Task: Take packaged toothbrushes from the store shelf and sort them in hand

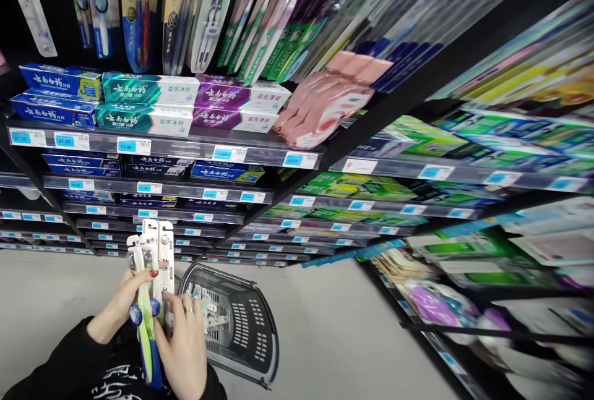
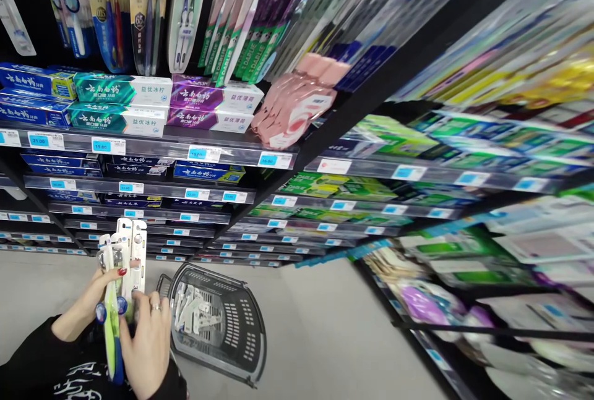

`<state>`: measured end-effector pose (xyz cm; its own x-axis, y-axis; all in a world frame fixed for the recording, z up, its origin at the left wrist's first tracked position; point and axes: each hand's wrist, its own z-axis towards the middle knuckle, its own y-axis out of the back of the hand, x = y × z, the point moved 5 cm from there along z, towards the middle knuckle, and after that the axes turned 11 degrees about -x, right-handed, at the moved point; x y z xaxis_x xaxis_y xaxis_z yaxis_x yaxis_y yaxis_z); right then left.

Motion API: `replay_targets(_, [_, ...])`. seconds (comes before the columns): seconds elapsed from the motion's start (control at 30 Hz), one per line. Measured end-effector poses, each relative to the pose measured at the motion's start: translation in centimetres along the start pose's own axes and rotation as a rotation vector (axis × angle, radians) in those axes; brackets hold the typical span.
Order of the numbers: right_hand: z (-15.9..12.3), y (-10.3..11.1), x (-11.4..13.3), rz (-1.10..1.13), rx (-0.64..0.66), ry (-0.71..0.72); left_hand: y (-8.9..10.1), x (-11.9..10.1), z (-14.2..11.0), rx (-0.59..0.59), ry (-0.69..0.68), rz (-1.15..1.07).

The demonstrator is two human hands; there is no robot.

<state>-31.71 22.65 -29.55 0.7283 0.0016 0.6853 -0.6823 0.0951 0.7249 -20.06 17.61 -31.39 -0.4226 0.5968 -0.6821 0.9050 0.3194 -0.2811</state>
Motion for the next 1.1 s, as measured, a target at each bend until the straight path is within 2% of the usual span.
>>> replay_targets(0.1, [0.5, 0.2, -0.1, 0.034, 0.001, -0.055, 0.0, 0.1, 0.0, -0.019, -0.002, -0.002])
replay_targets(0.17, [0.6, 0.3, -0.2, 0.081, -0.014, -0.044, 0.1, -0.2, 0.1, -0.022, -0.036, 0.02])
replay_targets(0.23, [0.5, 0.7, -0.5, 0.195, -0.037, -0.037, 0.0, -0.5, 0.1, 0.012, -0.069, 0.048])
replay_targets(0.3, [0.3, 1.3, -1.1, 0.389, -0.07, -0.088, -0.2, -0.7, 0.0, 0.06, -0.069, 0.063])
replay_targets(0.4, [0.5, 2.4, -2.6, 0.754, -0.106, -0.284, -0.2, -0.9, -0.1, 0.071, -0.053, 0.066])
replay_targets(0.47, [0.9, 3.2, -3.6, 0.911, -0.15, -0.416, -0.2, -0.9, -0.2, 0.074, -0.056, 0.071])
replay_targets(0.57, [1.8, 4.0, -4.9, 0.937, -0.175, -0.573, -0.3, -0.7, -0.3, 0.093, -0.058, 0.085])
replay_targets(0.67, [2.2, 3.7, -5.9, 0.946, -0.117, -0.763, -0.5, -0.5, -0.3, 0.125, -0.071, 0.097])
replay_targets(0.73, [2.1, 3.5, -6.6, 0.926, -0.136, -0.819, -0.6, -0.5, -0.4, 0.15, -0.076, 0.116])
replay_targets(0.87, [1.8, 2.8, -7.1, 0.755, -0.143, -0.73, -0.9, -0.8, -0.7, 0.185, -0.093, 0.18])
replay_targets(1.1, [2.1, 2.5, -5.7, 0.539, -0.189, -0.435, -1.3, -1.0, -1.0, 0.201, -0.106, 0.166])
